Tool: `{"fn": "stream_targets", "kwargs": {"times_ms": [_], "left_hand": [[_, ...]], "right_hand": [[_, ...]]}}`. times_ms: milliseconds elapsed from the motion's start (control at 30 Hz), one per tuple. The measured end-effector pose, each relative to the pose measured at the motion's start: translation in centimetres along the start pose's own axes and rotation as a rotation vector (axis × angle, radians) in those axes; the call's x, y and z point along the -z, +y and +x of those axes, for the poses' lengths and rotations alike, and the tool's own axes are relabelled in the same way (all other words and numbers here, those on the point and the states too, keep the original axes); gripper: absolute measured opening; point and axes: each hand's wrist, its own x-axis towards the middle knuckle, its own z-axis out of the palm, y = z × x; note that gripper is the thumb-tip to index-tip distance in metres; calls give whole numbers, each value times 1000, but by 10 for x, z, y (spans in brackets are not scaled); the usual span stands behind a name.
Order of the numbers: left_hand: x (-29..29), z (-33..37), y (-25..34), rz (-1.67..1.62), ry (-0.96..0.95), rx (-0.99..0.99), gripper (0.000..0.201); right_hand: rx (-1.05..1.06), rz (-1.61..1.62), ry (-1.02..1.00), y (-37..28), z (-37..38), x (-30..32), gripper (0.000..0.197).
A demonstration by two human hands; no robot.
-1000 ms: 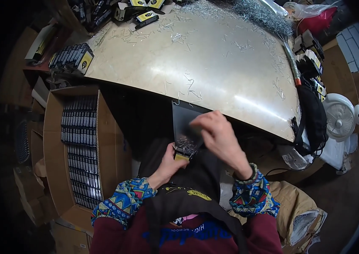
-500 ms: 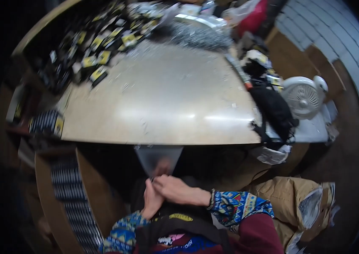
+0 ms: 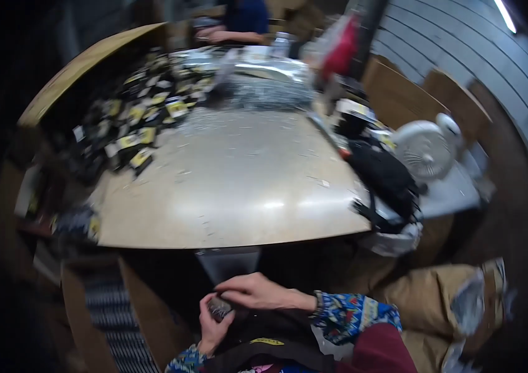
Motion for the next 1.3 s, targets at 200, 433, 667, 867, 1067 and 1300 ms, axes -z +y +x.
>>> {"fn": "stream_targets", "kwargs": {"times_ms": [200, 433, 667, 867, 1067, 1300], "left_hand": [[-34, 50, 31, -57, 41, -53, 48], [-17, 60, 54, 141, -10, -305, 79], [-15, 66, 66, 294, -52, -254, 75], [-31, 67, 63, 195, 19, -237, 71], [-15, 79, 81, 308, 19, -296, 87], [-28, 89, 65, 376, -53, -498, 95]], "right_hand": [[-230, -207, 86, 3, -17, 23, 35], [-491, 29, 183, -9, 5, 26, 23], [-373, 92, 355, -7, 3, 29, 22], [-217, -45, 427, -31, 11, 14, 19], [-290, -263, 246, -23, 21, 37, 18], [-293, -146, 159, -9, 16, 48, 14]]}}
